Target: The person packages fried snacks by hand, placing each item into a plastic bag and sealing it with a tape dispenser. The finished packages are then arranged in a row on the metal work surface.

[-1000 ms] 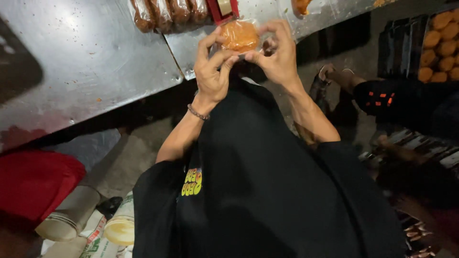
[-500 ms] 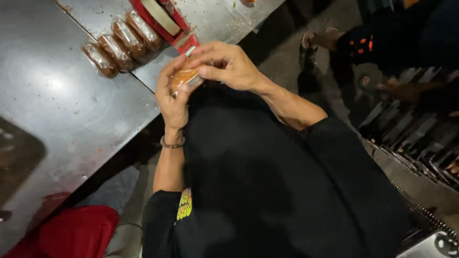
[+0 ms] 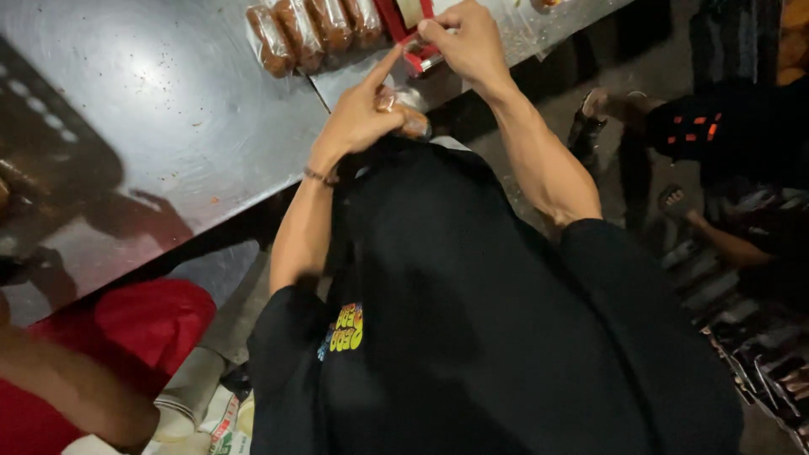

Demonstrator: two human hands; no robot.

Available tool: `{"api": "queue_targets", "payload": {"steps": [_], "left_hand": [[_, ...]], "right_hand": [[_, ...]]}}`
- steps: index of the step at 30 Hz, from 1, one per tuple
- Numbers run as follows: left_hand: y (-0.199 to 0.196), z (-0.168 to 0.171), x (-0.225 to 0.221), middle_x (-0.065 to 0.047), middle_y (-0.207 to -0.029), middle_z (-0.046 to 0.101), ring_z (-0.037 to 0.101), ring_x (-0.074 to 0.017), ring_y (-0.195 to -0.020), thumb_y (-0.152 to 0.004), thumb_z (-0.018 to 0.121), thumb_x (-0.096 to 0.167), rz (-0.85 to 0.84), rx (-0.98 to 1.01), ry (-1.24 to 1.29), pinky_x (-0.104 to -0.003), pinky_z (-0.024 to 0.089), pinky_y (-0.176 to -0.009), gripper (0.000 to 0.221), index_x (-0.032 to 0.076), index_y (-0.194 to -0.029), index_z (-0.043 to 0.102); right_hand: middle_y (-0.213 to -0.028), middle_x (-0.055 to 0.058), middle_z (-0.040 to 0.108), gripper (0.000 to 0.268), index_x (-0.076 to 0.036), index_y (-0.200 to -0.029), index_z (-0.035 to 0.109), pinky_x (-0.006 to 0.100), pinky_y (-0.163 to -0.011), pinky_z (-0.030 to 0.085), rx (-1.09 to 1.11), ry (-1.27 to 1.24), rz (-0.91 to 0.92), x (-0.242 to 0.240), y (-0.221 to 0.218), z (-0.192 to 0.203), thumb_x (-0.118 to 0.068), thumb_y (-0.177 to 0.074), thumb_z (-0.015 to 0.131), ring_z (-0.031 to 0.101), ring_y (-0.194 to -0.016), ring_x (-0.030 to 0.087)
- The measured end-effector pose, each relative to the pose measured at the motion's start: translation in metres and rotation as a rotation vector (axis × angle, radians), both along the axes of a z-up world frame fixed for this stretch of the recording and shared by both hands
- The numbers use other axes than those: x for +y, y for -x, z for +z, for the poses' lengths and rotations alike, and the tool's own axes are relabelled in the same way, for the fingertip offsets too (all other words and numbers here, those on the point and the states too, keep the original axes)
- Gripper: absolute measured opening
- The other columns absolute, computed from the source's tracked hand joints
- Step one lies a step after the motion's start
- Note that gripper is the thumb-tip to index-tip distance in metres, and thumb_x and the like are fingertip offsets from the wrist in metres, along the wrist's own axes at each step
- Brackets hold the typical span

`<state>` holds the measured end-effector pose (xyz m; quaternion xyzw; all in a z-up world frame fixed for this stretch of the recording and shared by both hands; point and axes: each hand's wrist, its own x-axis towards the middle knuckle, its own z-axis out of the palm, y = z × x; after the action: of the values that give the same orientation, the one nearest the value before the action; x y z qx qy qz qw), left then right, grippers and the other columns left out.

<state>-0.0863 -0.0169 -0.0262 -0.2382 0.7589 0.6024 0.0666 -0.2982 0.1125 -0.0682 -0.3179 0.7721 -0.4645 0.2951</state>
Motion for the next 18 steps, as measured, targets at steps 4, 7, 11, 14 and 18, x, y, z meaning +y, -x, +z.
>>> {"api": "queue_targets", "payload": {"steps": [4, 7, 11, 14, 18], "left_hand": [[0.018, -0.013, -0.006, -0.005, -0.088, 0.069, 0.067, -0.0209, -0.083, -0.079, 0.074, 0.030, -0.042, -0.048, 0.035, -0.035, 0.054, -0.084, 0.098, 0.031, -0.165, 0.026], [0.019, -0.018, -0.007, -0.004, -0.085, 0.069, 0.067, -0.0202, -0.080, -0.079, 0.073, 0.030, -0.054, -0.044, 0.012, -0.035, 0.055, -0.082, 0.099, 0.032, -0.165, 0.024], [0.014, -0.018, -0.013, -0.004, -0.090, 0.074, 0.071, -0.0182, -0.085, -0.082, 0.072, 0.030, -0.066, -0.048, -0.031, -0.034, 0.056, -0.085, 0.096, 0.034, -0.166, 0.025], [0.015, -0.016, -0.015, -0.011, -0.088, 0.071, 0.068, -0.0244, -0.082, -0.082, 0.070, 0.029, -0.080, -0.136, -0.001, -0.036, 0.054, -0.084, 0.095, 0.036, -0.166, 0.026], [0.015, -0.021, -0.015, -0.007, -0.095, 0.074, 0.071, -0.0221, -0.088, -0.083, 0.071, 0.028, -0.083, -0.065, 0.037, -0.035, 0.054, -0.087, 0.092, 0.036, -0.165, 0.029]], "right_hand": [[-0.089, 0.009, 0.072, 0.019, -0.003, -0.094, 0.079, 0.030, -0.072, 0.051, -0.264, -0.100, -0.141, -0.019, -0.006, 0.013, -0.021, -0.091, 0.077, 0.066, -0.081, 0.016], [-0.106, 0.008, 0.063, 0.016, -0.003, -0.092, 0.084, 0.034, -0.086, 0.050, 0.097, 0.052, -0.081, 0.000, -0.014, 0.025, -0.018, -0.088, 0.085, 0.063, -0.103, 0.019], [-0.119, 0.006, 0.059, 0.015, -0.001, -0.094, 0.082, 0.035, -0.097, 0.049, 0.017, 0.168, -0.075, 0.034, -0.028, 0.036, -0.015, -0.089, 0.085, 0.060, -0.114, 0.021], [-0.124, 0.008, 0.061, 0.013, -0.001, -0.093, 0.083, 0.035, -0.102, 0.048, 0.071, 0.158, -0.085, 0.051, -0.040, 0.028, -0.012, -0.087, 0.086, 0.061, -0.117, 0.024], [-0.121, 0.008, 0.066, 0.010, -0.001, -0.094, 0.082, 0.031, -0.093, 0.055, 0.084, 0.171, -0.157, 0.051, -0.057, 0.001, -0.010, -0.088, 0.083, 0.068, -0.109, 0.022]]}}
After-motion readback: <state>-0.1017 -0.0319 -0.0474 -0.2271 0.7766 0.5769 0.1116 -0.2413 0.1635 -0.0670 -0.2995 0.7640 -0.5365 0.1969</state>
